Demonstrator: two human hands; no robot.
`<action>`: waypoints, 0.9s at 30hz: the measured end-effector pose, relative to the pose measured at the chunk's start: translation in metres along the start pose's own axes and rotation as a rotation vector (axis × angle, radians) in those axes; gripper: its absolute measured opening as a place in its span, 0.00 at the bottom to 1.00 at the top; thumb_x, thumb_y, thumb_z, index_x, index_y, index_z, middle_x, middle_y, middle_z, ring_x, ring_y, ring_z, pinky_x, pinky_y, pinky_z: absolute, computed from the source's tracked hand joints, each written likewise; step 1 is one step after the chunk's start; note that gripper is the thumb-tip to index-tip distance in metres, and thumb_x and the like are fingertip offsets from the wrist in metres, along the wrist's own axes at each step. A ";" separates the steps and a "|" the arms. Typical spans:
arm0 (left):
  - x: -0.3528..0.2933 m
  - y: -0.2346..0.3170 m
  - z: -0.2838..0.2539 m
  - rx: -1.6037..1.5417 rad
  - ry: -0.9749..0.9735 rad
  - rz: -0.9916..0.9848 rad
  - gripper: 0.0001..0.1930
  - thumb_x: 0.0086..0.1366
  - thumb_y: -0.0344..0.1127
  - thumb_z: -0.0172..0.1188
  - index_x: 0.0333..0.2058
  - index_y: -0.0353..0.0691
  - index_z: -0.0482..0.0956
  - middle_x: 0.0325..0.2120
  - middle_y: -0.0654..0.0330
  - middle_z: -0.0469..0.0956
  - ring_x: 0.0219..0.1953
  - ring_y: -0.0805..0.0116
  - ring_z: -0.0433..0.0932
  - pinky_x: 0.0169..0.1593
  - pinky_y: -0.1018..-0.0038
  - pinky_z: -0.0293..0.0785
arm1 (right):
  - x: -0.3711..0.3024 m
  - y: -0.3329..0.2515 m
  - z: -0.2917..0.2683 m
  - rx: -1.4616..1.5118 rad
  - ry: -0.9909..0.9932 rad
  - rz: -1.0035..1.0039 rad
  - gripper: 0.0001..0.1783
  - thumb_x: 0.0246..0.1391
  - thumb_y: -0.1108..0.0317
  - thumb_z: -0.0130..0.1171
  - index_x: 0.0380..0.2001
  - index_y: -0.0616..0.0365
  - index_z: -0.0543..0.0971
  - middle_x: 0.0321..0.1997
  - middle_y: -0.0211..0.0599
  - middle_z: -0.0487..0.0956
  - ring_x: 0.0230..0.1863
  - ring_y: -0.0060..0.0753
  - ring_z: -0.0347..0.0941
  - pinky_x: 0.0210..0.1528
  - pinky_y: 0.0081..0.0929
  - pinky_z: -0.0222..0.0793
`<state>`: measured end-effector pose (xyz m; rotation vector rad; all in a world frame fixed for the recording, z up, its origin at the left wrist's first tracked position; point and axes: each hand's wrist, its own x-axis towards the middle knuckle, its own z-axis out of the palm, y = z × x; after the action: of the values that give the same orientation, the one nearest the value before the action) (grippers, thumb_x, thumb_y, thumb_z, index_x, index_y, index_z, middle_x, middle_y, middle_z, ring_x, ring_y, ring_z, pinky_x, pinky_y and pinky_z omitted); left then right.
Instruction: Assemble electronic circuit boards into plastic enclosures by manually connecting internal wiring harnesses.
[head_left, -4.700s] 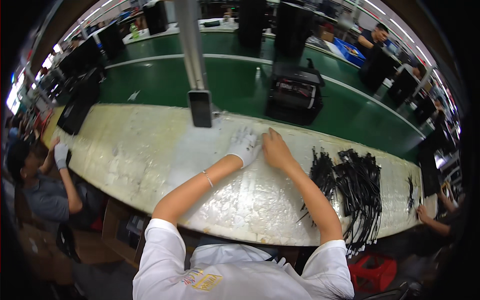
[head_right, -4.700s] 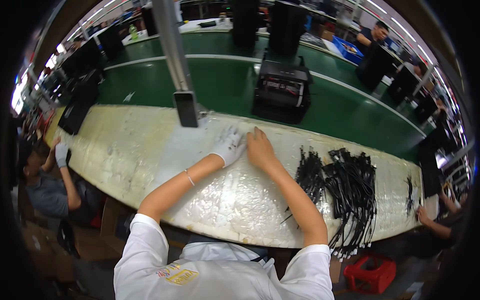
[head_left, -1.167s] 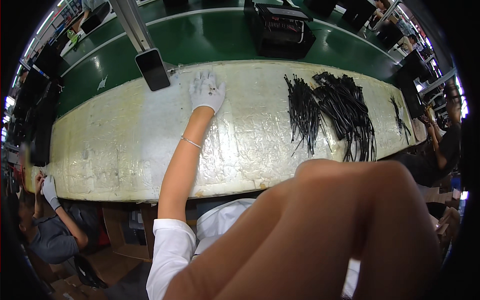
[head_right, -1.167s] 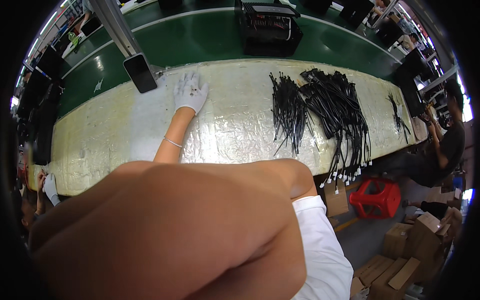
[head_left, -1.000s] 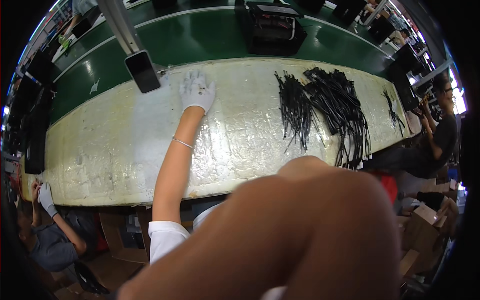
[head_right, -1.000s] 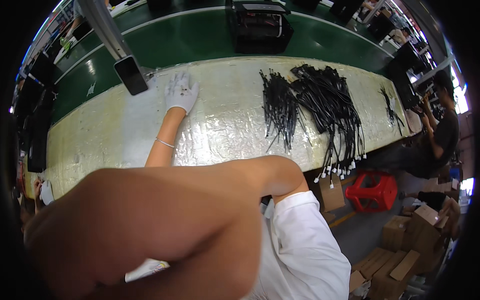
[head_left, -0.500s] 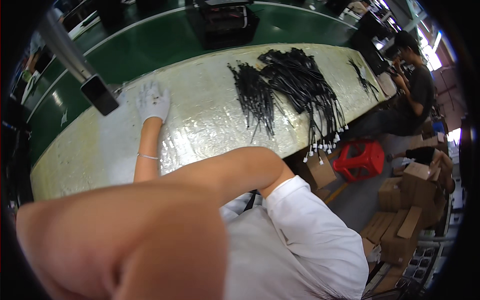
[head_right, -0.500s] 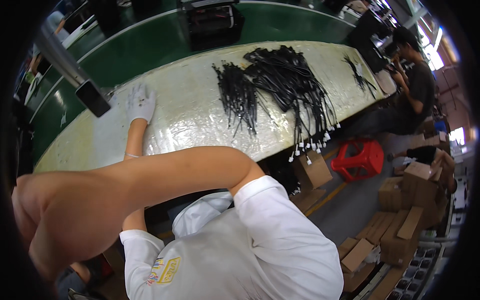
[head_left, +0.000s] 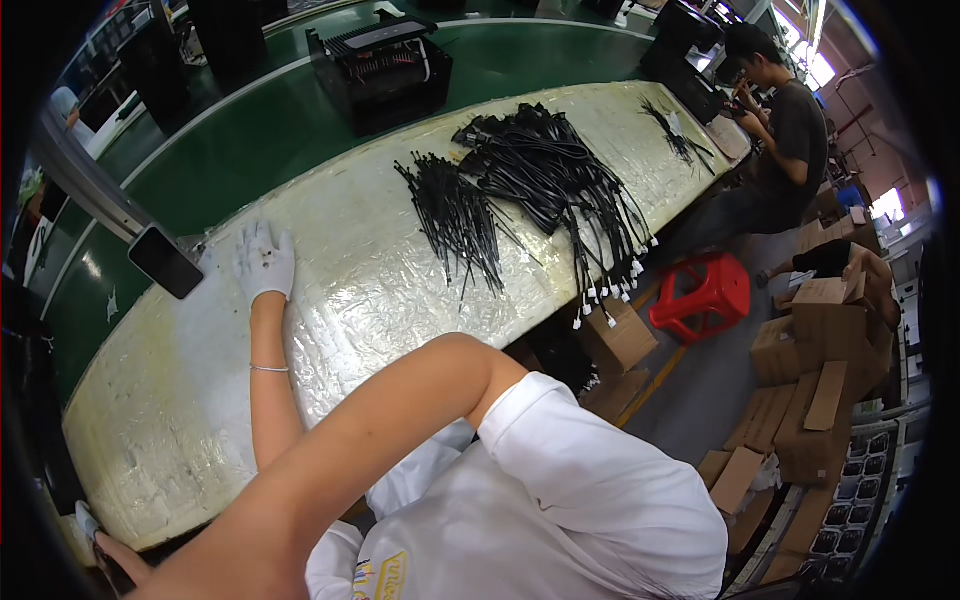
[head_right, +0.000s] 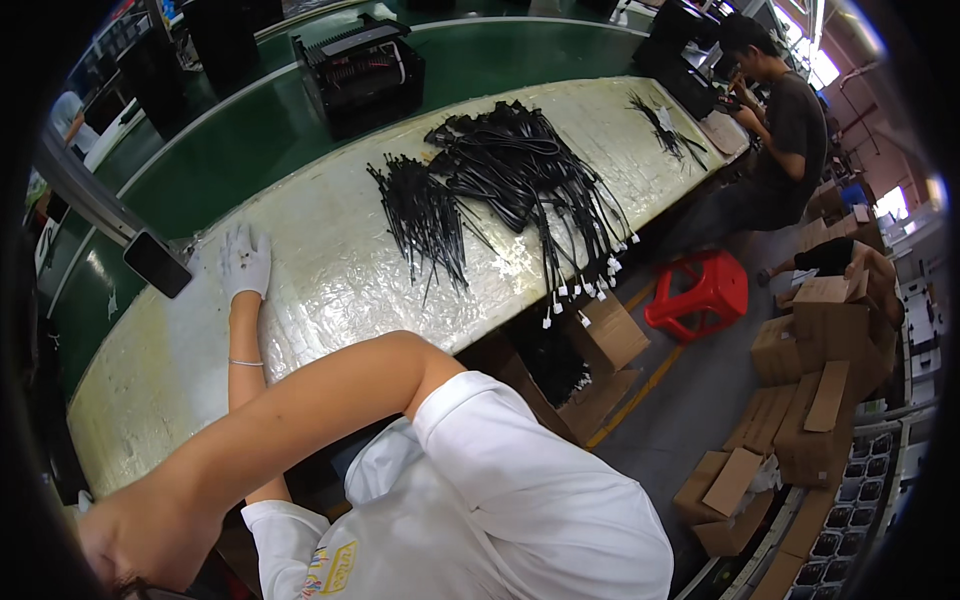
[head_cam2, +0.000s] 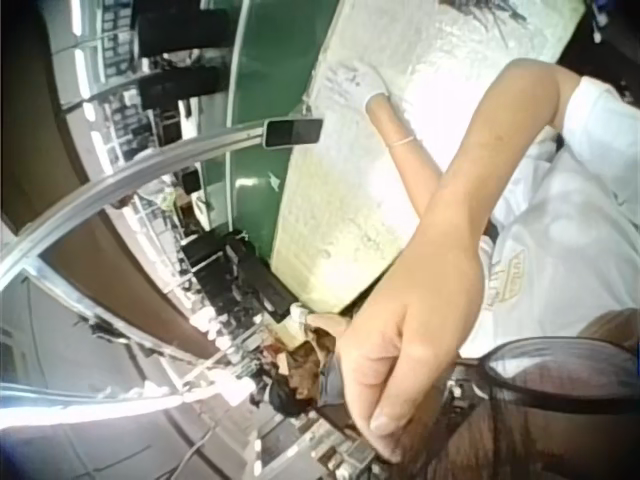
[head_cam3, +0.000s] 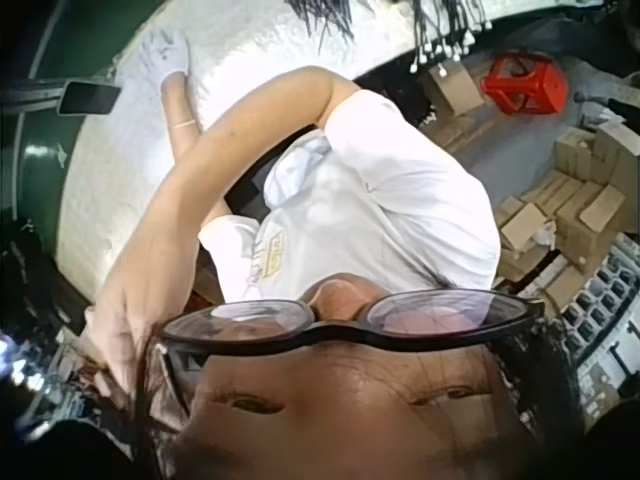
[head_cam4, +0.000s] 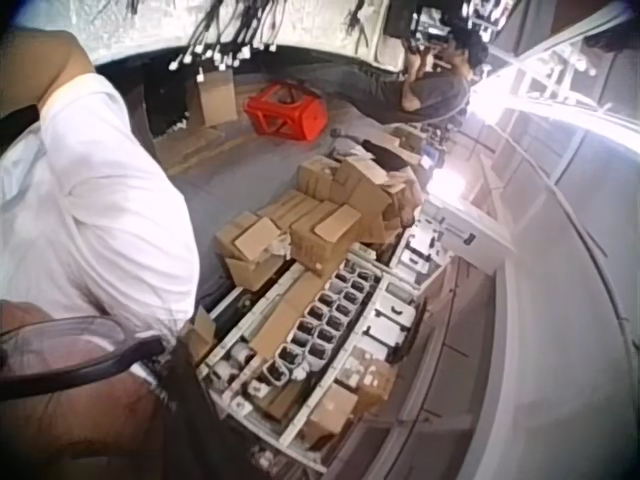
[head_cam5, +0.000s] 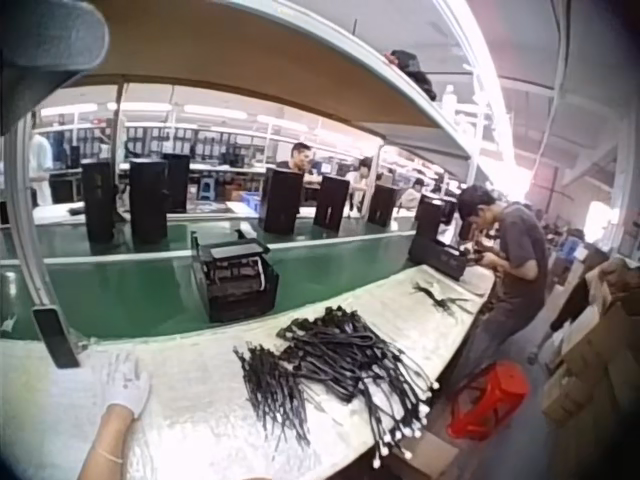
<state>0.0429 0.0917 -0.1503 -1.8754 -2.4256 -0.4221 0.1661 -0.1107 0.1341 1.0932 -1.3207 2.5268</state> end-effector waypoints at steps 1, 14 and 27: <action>0.000 0.006 0.001 -0.013 -0.017 0.005 0.30 0.66 0.53 0.46 0.63 0.45 0.66 0.67 0.58 0.59 0.70 0.62 0.52 0.71 0.61 0.44 | -0.006 0.002 0.000 -0.117 -0.015 0.015 0.17 0.62 0.70 0.53 0.53 0.62 0.76 0.54 0.42 0.78 0.59 0.35 0.68 0.59 0.28 0.61; -0.011 0.003 -0.006 -0.144 -0.008 -0.055 0.31 0.66 0.53 0.45 0.64 0.44 0.63 0.67 0.54 0.57 0.71 0.54 0.50 0.72 0.60 0.40 | -0.077 -0.014 0.035 -0.498 0.499 -0.680 0.05 0.57 0.72 0.57 0.31 0.64 0.77 0.29 0.39 0.79 0.31 0.34 0.75 0.35 0.28 0.70; -0.012 0.000 -0.002 -0.137 0.041 -0.010 0.30 0.66 0.53 0.46 0.62 0.43 0.68 0.66 0.55 0.60 0.70 0.56 0.51 0.71 0.59 0.42 | -0.054 -0.018 0.028 -0.707 0.384 -0.950 0.07 0.58 0.73 0.54 0.38 0.64 0.78 0.37 0.40 0.79 0.41 0.34 0.74 0.43 0.28 0.67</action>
<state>0.0457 0.0799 -0.1509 -1.8851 -2.4385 -0.6357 0.2288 -0.1073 0.1228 0.7411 -1.0612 1.3287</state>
